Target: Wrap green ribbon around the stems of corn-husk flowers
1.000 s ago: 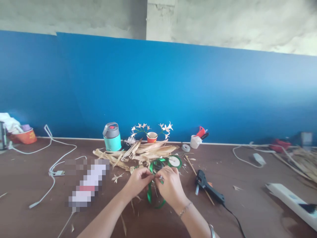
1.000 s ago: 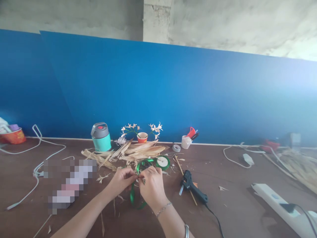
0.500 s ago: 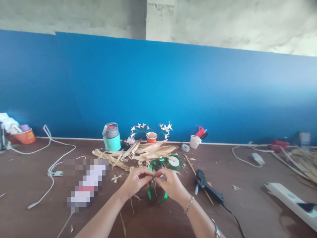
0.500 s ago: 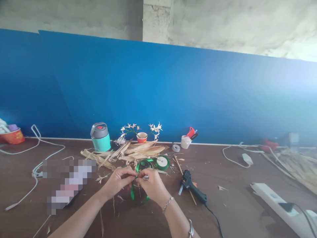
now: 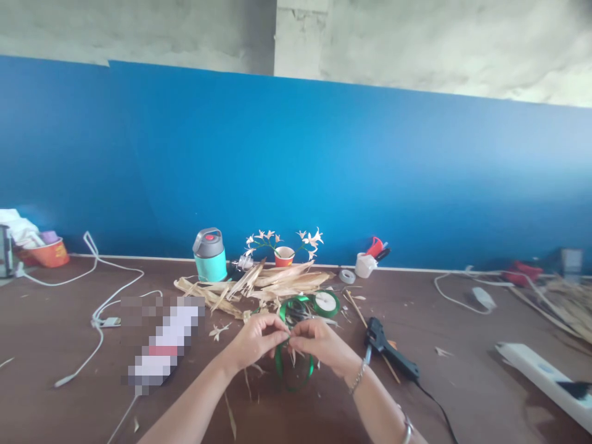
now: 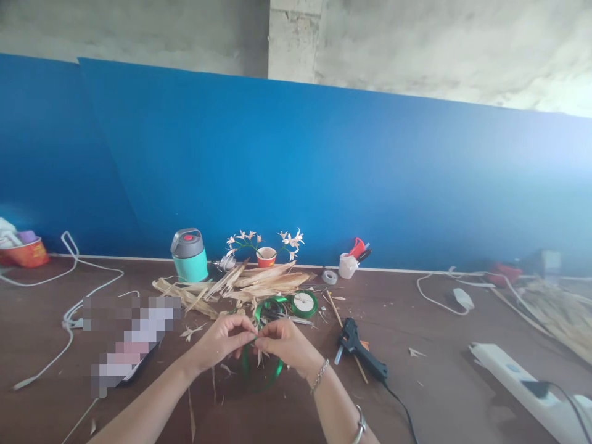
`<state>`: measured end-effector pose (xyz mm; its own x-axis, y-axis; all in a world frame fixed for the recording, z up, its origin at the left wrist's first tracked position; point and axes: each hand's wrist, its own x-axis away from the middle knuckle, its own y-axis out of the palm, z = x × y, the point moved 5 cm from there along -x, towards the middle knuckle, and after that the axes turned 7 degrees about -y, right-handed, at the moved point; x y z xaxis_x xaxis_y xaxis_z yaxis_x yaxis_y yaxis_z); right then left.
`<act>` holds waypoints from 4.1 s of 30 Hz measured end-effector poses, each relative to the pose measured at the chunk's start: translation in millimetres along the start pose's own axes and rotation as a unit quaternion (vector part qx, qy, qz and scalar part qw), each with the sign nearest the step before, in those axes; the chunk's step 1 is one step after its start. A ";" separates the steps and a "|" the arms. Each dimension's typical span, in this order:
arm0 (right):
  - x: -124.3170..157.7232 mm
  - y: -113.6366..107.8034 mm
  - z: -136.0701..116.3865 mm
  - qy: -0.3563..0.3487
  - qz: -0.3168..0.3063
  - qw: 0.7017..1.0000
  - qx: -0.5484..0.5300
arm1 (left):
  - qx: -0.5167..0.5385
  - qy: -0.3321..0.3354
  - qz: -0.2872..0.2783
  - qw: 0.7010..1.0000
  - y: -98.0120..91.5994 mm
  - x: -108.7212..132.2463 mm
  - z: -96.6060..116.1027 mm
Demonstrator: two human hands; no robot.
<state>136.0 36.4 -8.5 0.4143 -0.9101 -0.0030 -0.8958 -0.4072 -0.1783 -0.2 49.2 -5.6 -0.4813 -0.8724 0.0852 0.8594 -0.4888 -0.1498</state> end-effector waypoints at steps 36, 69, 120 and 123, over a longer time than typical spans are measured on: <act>9.9 9.0 -33.6 -0.226 0.243 0.809 0.485 | 0.134 -0.103 0.142 0.975 -4.6 -8.0 -19.2; 10.7 11.0 -30.7 -0.276 0.253 0.783 0.497 | 0.359 -0.239 0.089 0.898 2.5 -4.6 -32.3; 1.6 -4.1 -7.9 -0.013 0.156 0.987 0.030 | 0.163 -0.053 0.024 0.985 -8.3 -3.7 -10.9; 1.9 -1.5 -10.2 -0.013 0.138 0.990 -0.015 | 0.129 -0.032 0.027 0.991 -9.1 -2.4 -7.3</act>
<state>136.5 34.5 1.8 0.1566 -0.9849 -0.0738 -0.9799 -0.1455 -0.1368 -8.1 55.7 -11.7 -0.4283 -0.8916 0.1468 0.9032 -0.4174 0.1002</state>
